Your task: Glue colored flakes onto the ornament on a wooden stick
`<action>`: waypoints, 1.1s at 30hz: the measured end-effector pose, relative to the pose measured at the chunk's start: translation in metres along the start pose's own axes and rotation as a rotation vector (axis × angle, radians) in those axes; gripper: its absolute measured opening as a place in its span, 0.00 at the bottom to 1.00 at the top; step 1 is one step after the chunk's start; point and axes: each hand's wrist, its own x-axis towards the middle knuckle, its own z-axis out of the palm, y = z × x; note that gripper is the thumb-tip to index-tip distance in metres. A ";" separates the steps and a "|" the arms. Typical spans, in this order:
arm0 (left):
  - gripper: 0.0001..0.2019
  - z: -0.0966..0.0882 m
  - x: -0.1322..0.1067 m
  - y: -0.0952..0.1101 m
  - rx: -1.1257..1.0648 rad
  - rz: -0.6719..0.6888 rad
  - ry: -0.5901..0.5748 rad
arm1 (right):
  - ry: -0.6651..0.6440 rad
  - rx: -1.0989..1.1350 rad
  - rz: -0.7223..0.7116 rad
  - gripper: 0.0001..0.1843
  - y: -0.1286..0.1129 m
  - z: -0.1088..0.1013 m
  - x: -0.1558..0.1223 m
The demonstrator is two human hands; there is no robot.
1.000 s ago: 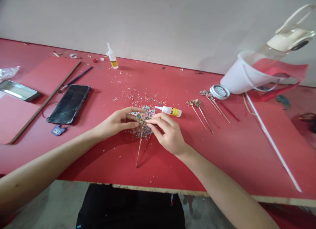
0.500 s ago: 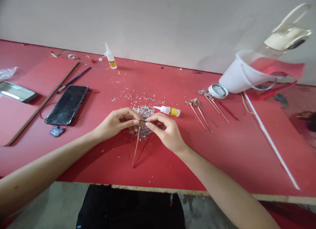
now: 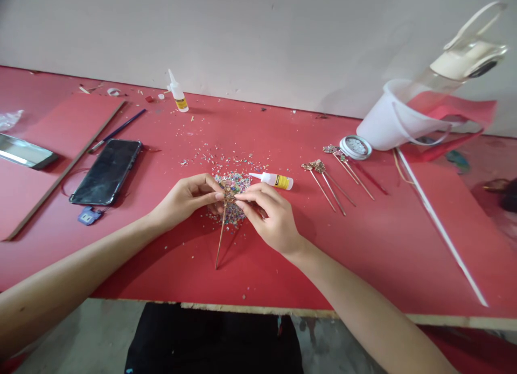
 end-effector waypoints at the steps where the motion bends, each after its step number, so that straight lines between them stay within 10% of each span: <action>1: 0.07 0.000 0.000 0.000 -0.001 0.000 0.002 | 0.004 -0.016 -0.018 0.09 0.000 0.000 0.000; 10: 0.07 0.001 0.000 0.002 0.009 -0.014 0.017 | 0.025 -0.117 -0.117 0.11 0.002 0.000 -0.001; 22: 0.10 -0.001 0.001 -0.002 -0.006 -0.029 -0.032 | -0.009 0.068 0.185 0.04 -0.005 -0.001 0.001; 33: 0.18 -0.004 -0.001 0.000 0.006 -0.012 -0.103 | -0.031 0.030 0.151 0.04 -0.004 0.001 0.001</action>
